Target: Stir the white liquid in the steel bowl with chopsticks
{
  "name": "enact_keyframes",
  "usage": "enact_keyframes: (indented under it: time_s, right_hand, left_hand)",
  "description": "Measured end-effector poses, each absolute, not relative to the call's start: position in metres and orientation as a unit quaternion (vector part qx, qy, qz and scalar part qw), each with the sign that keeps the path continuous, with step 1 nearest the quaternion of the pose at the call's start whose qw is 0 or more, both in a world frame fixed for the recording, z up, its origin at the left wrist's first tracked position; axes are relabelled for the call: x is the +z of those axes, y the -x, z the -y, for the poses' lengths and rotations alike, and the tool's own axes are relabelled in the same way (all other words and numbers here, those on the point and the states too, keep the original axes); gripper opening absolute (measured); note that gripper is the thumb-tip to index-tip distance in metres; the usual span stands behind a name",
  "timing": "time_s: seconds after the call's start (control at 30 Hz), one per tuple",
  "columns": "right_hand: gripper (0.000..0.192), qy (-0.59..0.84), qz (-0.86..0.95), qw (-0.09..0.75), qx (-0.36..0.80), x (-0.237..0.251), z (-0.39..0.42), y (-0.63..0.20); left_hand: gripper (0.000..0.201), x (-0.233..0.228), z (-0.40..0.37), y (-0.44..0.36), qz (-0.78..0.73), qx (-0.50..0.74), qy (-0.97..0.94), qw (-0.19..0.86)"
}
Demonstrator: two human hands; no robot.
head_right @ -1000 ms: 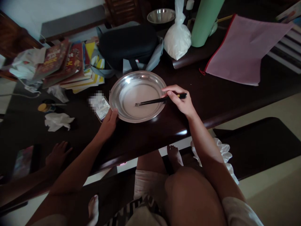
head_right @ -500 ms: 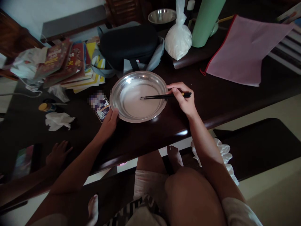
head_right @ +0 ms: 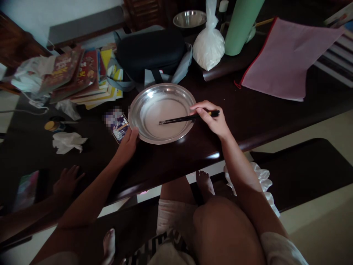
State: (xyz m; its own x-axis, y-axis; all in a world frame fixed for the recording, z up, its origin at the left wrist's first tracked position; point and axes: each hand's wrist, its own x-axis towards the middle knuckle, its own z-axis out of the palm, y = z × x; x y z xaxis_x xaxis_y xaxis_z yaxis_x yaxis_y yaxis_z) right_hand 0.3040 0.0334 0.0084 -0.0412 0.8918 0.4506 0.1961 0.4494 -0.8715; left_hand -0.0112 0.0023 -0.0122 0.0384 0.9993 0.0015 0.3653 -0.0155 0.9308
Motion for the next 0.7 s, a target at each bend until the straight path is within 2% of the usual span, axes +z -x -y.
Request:
enact_keyframes:
  time_s: [0.2, 0.4, 0.57, 0.7]
  right_hand:
    - [0.026, 0.431, 0.618, 0.589, 0.291, 0.0069, -0.0344, -0.3049]
    - [0.027, 0.426, 0.654, 0.548, 0.301, 0.0084, -0.0326, -0.3031]
    - [0.025, 0.432, 0.609, 0.594, 0.3, 0.0077, -0.0335, -0.3043]
    - [0.026, 0.426, 0.638, 0.556, 0.32, 0.0075, -0.0333, -0.3035]
  left_hand:
    - [0.053, -0.0075, -0.001, 0.01, -0.577, 0.389, -0.589, 0.411]
    - [0.05, -0.0099, -0.0015, 0.0111, -0.575, 0.39, -0.588, 0.414]
    - [0.049, -0.0109, -0.0016, 0.0109, -0.575, 0.394, -0.588, 0.411]
    - [0.048, -0.01, -0.0018, 0.0105, -0.573, 0.399, -0.581, 0.417]
